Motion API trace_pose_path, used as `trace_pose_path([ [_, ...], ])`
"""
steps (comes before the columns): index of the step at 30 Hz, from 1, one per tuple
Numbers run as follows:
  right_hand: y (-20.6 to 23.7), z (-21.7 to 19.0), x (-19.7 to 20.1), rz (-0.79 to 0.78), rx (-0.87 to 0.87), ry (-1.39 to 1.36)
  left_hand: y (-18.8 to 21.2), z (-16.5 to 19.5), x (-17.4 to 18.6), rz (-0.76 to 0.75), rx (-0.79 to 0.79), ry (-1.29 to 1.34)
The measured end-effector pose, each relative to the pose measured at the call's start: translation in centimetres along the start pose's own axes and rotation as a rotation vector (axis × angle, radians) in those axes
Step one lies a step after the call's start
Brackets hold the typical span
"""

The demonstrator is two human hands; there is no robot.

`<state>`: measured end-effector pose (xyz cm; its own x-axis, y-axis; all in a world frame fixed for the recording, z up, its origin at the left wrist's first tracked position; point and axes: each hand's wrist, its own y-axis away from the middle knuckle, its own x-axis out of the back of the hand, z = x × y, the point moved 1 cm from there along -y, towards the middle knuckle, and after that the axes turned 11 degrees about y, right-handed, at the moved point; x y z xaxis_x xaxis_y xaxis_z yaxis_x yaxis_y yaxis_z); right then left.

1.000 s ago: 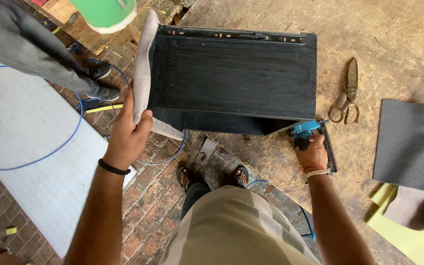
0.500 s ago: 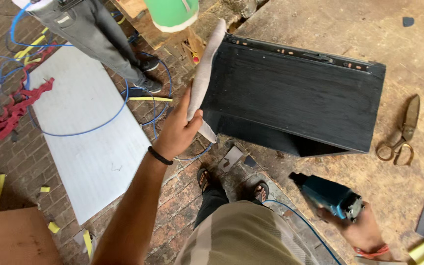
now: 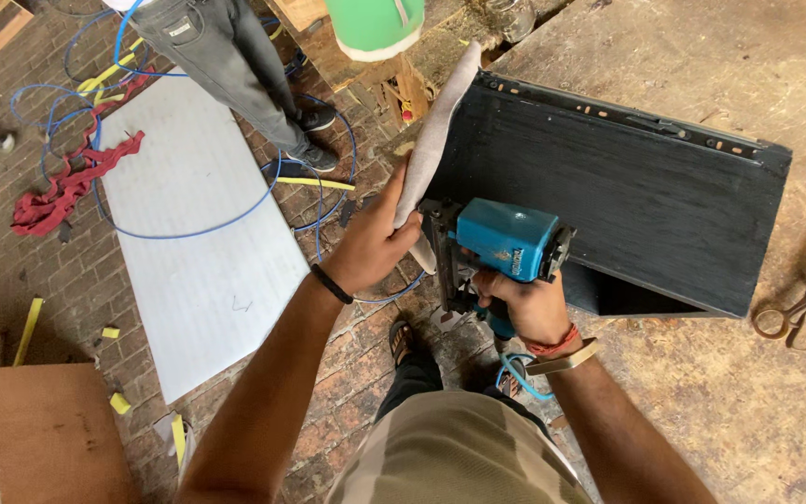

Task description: The person wraps gray fabric around the edge of a black wooden box frame, folds it over, and secures it using a pneumatic nail gun. They cut the fabric with scissors, trim excess material, rotate the box to work on other sides, and press the covered panel into place on the box.

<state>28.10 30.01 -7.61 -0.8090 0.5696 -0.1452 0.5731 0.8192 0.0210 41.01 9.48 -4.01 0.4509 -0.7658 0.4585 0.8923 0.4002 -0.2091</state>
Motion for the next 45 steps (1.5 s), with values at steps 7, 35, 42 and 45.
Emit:
trace_pose_path([
  [7, -0.2, -0.7, -0.9, -0.005, 0.036, 0.08, 0.2, -0.1, 0.4, -0.06, -0.013, 0.022],
  [35, -0.7, 1.5, 0.4, -0.154, 0.005, 0.072, 0.8, -0.3, 1.4, -0.201, 0.099, 0.299],
  [42, -0.4, 0.2, -0.1, -0.147, 0.024, 0.006, 0.9, -0.8, 1.2, -0.199, 0.113, 0.436],
  [45, -0.3, -0.6, 0.0, -0.102, -0.004, 0.178, 0.5, -1.9, 0.7, -0.173, 0.118, 0.684],
])
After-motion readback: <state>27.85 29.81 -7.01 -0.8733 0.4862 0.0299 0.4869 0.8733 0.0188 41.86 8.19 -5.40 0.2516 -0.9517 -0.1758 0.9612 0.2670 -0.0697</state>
